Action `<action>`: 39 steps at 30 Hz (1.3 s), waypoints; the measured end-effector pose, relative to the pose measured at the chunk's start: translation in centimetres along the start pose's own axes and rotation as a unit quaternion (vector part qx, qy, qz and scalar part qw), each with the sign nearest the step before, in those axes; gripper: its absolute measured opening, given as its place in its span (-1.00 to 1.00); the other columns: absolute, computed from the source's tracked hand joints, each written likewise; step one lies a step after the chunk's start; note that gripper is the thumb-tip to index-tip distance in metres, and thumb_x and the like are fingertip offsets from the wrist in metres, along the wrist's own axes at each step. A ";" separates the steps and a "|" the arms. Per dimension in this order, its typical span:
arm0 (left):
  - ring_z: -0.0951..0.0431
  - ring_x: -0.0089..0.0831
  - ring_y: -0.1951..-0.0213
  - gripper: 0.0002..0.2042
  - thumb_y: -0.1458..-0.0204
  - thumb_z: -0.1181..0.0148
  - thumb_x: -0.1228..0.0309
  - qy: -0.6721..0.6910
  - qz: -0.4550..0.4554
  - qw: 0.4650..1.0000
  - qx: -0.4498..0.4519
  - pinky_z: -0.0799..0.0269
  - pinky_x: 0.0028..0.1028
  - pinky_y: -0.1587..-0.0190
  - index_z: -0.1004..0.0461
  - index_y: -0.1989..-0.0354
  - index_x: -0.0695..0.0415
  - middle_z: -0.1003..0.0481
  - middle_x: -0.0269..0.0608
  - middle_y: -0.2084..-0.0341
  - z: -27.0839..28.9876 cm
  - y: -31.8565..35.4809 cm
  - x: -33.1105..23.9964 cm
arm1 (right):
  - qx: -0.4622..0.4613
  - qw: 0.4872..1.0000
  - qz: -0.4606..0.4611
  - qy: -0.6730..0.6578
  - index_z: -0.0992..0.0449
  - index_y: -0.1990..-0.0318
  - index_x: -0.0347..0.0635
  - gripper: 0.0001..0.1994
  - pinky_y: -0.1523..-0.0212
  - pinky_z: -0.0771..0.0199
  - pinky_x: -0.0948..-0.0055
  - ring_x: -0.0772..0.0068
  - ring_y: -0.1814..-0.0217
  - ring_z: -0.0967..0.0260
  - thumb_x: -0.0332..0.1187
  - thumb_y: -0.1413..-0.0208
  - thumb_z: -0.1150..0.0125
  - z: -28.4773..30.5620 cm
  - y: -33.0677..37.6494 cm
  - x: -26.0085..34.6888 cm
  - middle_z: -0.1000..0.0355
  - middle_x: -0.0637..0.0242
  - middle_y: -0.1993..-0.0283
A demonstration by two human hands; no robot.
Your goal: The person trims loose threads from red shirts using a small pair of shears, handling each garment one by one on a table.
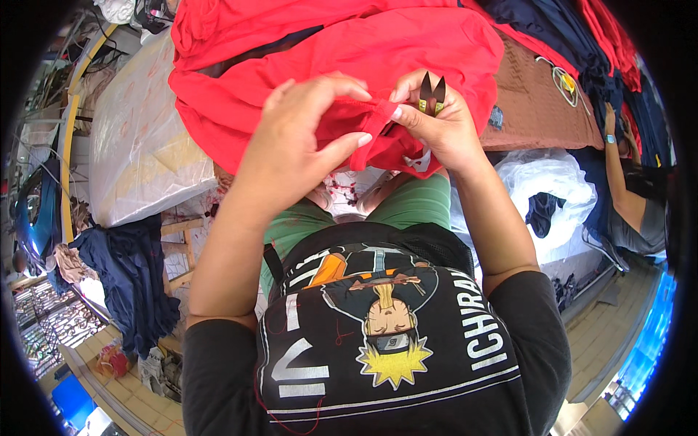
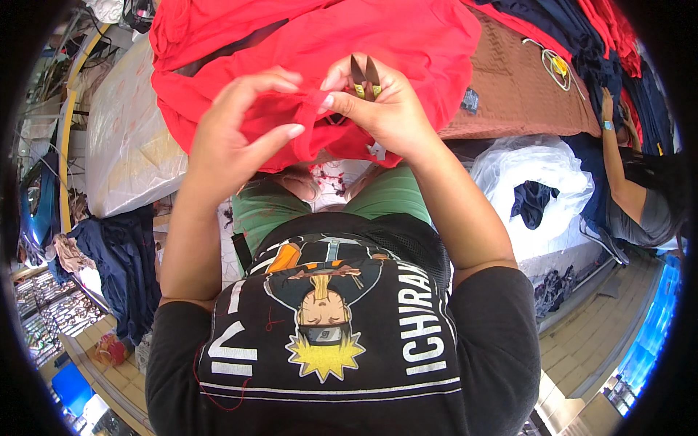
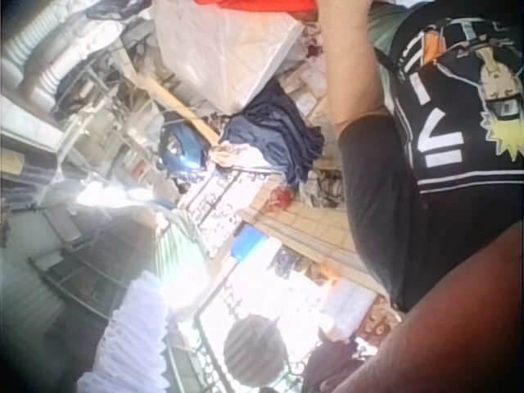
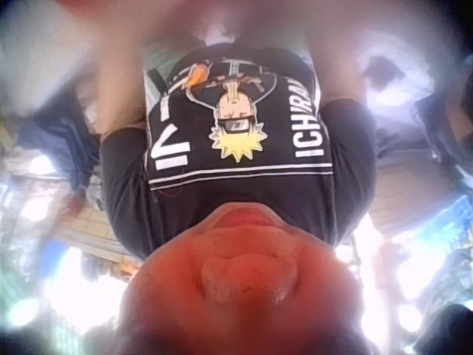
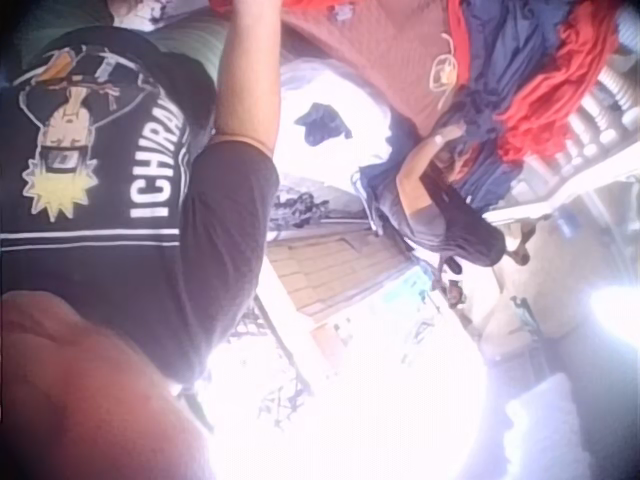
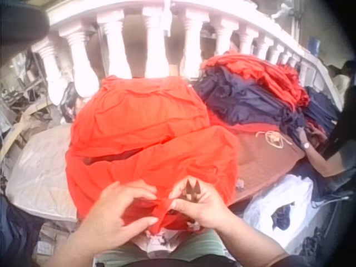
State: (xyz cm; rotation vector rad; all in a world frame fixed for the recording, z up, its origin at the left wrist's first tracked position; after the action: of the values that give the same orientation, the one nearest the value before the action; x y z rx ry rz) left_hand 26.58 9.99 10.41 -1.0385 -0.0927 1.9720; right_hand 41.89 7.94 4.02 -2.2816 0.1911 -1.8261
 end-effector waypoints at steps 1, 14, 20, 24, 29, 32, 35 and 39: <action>-0.50 -0.47 0.05 -0.74 0.08 -0.33 0.52 -0.013 0.032 0.999 0.015 -0.35 -0.46 -0.05 -0.49 0.18 0.21 -0.53 -0.26 0.16 -0.8 0.2 0.3 | 0.003 1.000 -0.008 -0.001 -0.48 0.22 -0.23 -0.88 0.22 -0.42 0.61 0.65 0.26 -0.40 -0.54 -0.09 -0.24 -0.1 0.0 0.0 -0.44 0.45 0.29; -0.50 -0.67 0.25 -0.77 -0.04 -0.27 0.52 0.335 0.251 0.908 -0.013 -0.43 -0.62 0.16 -0.53 0.13 0.32 -0.56 -0.30 0.28 -3.2 1.7 4.7 | -0.029 0.875 0.230 0.426 -0.54 0.31 -0.17 -0.72 0.44 -0.49 0.47 0.35 0.37 -0.45 -0.69 0.26 -0.24 -2.8 0.9 4.7 -0.42 0.29 0.30; -0.49 -0.67 0.27 -0.78 -0.03 -0.28 0.51 0.311 0.268 0.912 -0.010 -0.41 -0.64 0.18 -0.54 0.14 0.31 -0.56 -0.31 0.31 -3.6 1.7 4.9 | -0.047 0.858 0.229 0.458 -0.50 0.32 -0.19 -0.75 0.44 -0.47 0.41 0.24 0.39 -0.45 -0.65 0.25 -0.24 -3.2 0.8 5.7 -0.41 0.26 0.35; -0.51 -0.65 0.29 -0.76 -0.03 -0.30 0.43 0.308 0.261 0.914 -0.028 -0.44 -0.60 0.17 -0.55 0.17 0.31 -0.60 -0.26 0.32 -3.4 1.8 5.2 | -0.072 0.891 0.230 0.384 -0.47 0.23 -0.20 -0.80 0.42 -0.43 0.47 0.33 0.40 -0.46 -0.53 0.05 -0.30 -0.9 1.2 6.8 -0.42 0.25 0.40; -0.51 -0.65 0.29 -0.77 -0.04 -0.29 0.44 0.378 0.271 0.884 -0.053 -0.44 -0.62 0.18 -0.56 0.17 0.30 -0.59 -0.27 0.33 -3.5 2.1 5.7 | -0.064 0.877 0.093 0.466 -0.45 0.14 -0.16 -0.71 0.33 -0.43 0.30 0.17 0.34 -0.46 -0.32 0.00 -0.33 -0.9 1.7 6.6 -0.42 0.22 0.36; -0.51 -0.66 0.28 -0.78 -0.04 -0.29 0.44 0.372 0.275 0.885 -0.047 -0.44 -0.62 0.18 -0.56 0.17 0.30 -0.59 -0.28 0.33 -3.5 2.1 5.8 | -0.022 0.844 0.176 0.505 -0.47 0.14 -0.12 -0.71 0.30 -0.41 0.30 0.16 0.27 -0.44 -0.36 0.05 -0.30 -1.9 1.8 6.6 -0.42 0.26 0.30; -0.51 -0.66 0.28 -0.78 -0.04 -0.29 0.45 0.356 0.277 0.891 -0.048 -0.44 -0.62 0.19 -0.56 0.17 0.30 -0.58 -0.28 0.34 -3.4 2.2 5.7 | 0.002 0.798 0.230 0.557 -0.49 0.14 -0.08 -0.71 0.27 -0.36 0.31 0.21 0.22 -0.42 -0.39 0.10 -0.28 -2.7 1.8 6.4 -0.43 0.30 0.26; -0.51 -0.66 0.29 -0.78 -0.03 -0.30 0.45 0.334 0.258 0.906 -0.044 -0.44 -0.62 0.19 -0.56 0.17 0.30 -0.59 -0.28 0.34 -3.3 2.1 5.2 | 0.001 0.782 0.234 0.577 -0.51 0.18 -0.07 -0.75 0.28 -0.33 0.33 0.28 0.23 -0.42 -0.40 0.09 -0.25 -3.4 1.8 6.2 -0.43 0.35 0.25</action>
State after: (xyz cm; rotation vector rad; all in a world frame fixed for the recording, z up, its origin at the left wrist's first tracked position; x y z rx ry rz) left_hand 26.16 11.45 4.11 -1.8937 0.5224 1.9451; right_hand 39.99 4.47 10.14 -0.6536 0.8212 -2.5476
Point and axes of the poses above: each hand's wrist, its own y-axis away from the middle knuckle, its own z-axis out of the back of the hand, x = y × z, the point moved 8 cm from there along -y, towards the middle knuckle
